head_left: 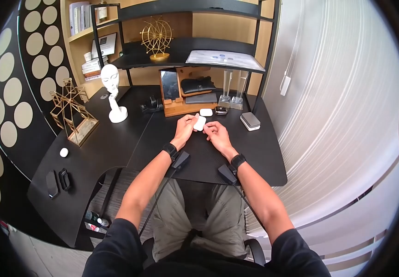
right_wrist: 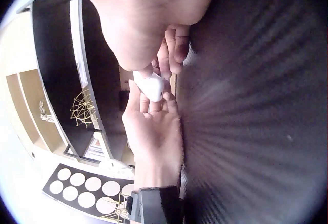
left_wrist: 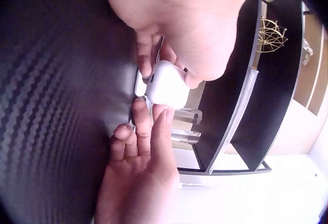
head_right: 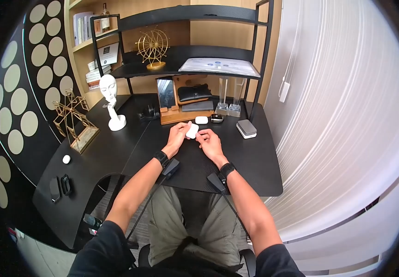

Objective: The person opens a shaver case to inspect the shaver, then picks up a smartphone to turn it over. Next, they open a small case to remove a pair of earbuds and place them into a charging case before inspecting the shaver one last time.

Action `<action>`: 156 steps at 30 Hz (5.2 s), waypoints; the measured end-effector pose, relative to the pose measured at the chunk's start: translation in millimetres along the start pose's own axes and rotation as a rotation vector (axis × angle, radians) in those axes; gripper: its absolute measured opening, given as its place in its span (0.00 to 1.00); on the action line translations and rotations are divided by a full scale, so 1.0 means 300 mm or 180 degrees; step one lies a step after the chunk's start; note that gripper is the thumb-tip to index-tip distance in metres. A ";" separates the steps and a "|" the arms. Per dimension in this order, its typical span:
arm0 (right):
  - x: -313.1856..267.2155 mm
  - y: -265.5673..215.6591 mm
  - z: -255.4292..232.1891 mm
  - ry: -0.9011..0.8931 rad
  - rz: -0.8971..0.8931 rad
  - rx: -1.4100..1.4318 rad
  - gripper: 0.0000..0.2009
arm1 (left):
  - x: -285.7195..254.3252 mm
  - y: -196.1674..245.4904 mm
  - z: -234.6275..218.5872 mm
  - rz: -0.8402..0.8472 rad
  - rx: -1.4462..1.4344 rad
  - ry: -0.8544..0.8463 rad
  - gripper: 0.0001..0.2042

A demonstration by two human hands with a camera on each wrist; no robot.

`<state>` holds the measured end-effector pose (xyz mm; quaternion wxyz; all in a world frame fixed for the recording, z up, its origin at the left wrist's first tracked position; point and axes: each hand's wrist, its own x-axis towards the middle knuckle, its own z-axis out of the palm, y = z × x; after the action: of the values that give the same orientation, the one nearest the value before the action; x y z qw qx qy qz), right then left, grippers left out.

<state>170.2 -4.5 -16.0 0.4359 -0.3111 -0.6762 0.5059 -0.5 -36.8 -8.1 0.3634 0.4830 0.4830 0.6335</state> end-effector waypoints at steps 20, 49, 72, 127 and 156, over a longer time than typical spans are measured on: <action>-0.192 0.002 0.032 0.0159 -0.0212 -0.0812 0.12 | -0.197 0.018 0.029 0.0141 0.0278 -0.0408 0.18; -0.142 0.011 0.018 -0.0127 -0.0017 -0.0516 0.15 | -0.195 0.018 0.040 0.0592 -0.0266 -0.0182 0.12; 0.099 0.008 -0.032 -0.0411 0.0623 0.1664 0.14 | 0.050 -0.003 0.062 0.0588 -0.0117 0.0059 0.13; 0.079 -0.006 -0.028 -0.0382 0.0574 0.1448 0.16 | 0.053 0.020 0.027 0.0207 -0.0578 0.0444 0.13; 0.078 -0.024 -0.026 -0.0073 0.0713 0.1693 0.17 | 0.034 0.004 0.041 0.0240 -0.0464 -0.0351 0.18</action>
<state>167.5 17.0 -1.9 0.4359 -0.2528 -0.4862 0.7139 8.7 -24.5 -3.5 0.3996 0.5071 0.3964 0.6527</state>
